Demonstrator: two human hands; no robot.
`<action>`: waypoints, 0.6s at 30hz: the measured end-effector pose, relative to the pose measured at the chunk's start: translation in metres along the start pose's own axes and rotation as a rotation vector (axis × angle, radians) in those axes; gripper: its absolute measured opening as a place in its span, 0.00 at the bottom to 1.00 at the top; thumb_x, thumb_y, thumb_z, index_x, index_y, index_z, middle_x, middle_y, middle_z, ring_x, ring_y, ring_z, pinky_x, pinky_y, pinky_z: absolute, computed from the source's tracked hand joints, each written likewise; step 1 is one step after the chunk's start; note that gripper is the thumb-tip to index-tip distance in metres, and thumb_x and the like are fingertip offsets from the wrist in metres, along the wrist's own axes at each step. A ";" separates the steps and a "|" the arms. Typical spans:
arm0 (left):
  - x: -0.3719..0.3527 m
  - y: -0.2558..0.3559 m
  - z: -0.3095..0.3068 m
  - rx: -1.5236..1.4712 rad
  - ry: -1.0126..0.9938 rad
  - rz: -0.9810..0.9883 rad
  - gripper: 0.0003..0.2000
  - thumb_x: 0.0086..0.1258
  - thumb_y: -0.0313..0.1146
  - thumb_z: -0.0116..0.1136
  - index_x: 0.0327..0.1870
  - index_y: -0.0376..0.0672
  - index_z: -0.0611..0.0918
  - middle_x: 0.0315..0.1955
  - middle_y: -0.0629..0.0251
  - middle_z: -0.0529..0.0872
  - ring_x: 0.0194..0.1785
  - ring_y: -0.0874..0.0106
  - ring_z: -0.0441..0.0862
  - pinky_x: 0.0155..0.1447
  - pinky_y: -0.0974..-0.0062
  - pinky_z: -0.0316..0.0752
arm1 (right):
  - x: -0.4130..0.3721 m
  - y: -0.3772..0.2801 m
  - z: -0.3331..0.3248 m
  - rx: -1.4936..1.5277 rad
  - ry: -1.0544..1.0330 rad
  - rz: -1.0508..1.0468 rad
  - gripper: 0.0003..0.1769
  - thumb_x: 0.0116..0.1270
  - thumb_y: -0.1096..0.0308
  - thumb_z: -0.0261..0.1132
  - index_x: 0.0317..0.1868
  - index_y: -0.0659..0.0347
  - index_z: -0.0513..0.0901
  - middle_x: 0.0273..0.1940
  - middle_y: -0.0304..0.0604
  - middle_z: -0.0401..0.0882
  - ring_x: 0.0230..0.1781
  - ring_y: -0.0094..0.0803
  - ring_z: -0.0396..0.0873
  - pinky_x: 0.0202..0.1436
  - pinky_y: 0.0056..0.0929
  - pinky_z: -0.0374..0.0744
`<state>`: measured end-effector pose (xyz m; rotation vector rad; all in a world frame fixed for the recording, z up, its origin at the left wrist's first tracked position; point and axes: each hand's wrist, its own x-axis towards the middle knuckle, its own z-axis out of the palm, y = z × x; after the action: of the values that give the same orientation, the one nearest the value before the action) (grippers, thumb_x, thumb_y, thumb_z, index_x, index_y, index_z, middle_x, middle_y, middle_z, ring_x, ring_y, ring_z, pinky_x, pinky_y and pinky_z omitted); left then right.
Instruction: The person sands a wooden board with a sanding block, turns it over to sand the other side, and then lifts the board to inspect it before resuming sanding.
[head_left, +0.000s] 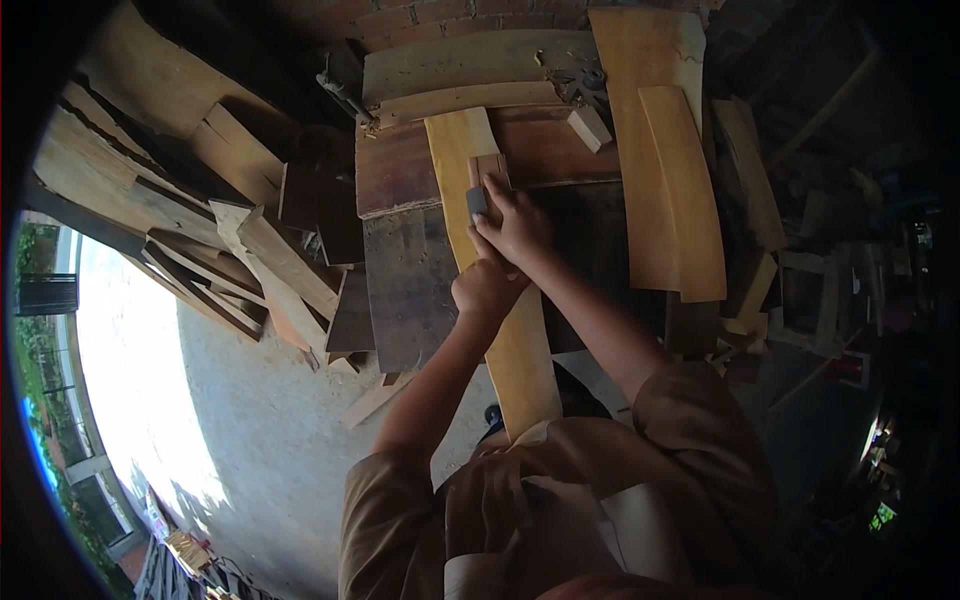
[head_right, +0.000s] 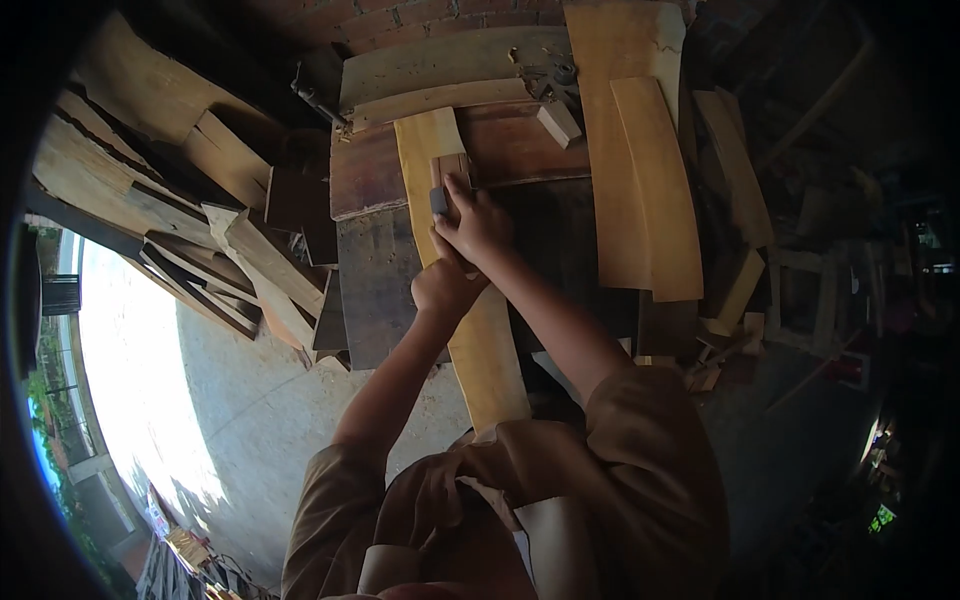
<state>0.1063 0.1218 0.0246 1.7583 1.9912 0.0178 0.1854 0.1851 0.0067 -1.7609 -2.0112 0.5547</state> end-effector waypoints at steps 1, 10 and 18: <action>-0.033 0.000 0.010 0.019 -0.045 0.010 0.57 0.48 0.66 0.55 0.64 0.24 0.45 0.20 0.57 0.83 0.23 0.66 0.83 0.24 0.70 0.76 | -0.038 0.002 -0.004 -0.017 -0.045 0.025 0.38 0.54 0.48 0.63 0.66 0.36 0.60 0.38 0.53 0.72 0.33 0.50 0.77 0.35 0.42 0.77; -0.148 -0.017 0.084 -0.006 0.020 0.191 0.60 0.43 0.69 0.56 0.64 0.22 0.47 0.12 0.64 0.79 0.14 0.70 0.78 0.15 0.74 0.71 | -0.169 0.011 -0.017 0.010 0.010 0.074 0.38 0.50 0.52 0.66 0.64 0.43 0.65 0.33 0.50 0.72 0.29 0.45 0.76 0.31 0.38 0.76; 0.089 0.012 -0.024 -0.027 0.183 0.097 0.55 0.48 0.66 0.55 0.62 0.24 0.49 0.18 0.57 0.82 0.22 0.63 0.82 0.23 0.68 0.76 | 0.096 0.015 0.002 0.048 0.085 -0.042 0.36 0.53 0.47 0.62 0.63 0.40 0.64 0.41 0.55 0.75 0.38 0.50 0.78 0.42 0.43 0.77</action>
<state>0.1039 0.2141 0.0193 1.8935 2.0183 0.2444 0.1851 0.2823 0.0018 -1.6814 -1.9556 0.5022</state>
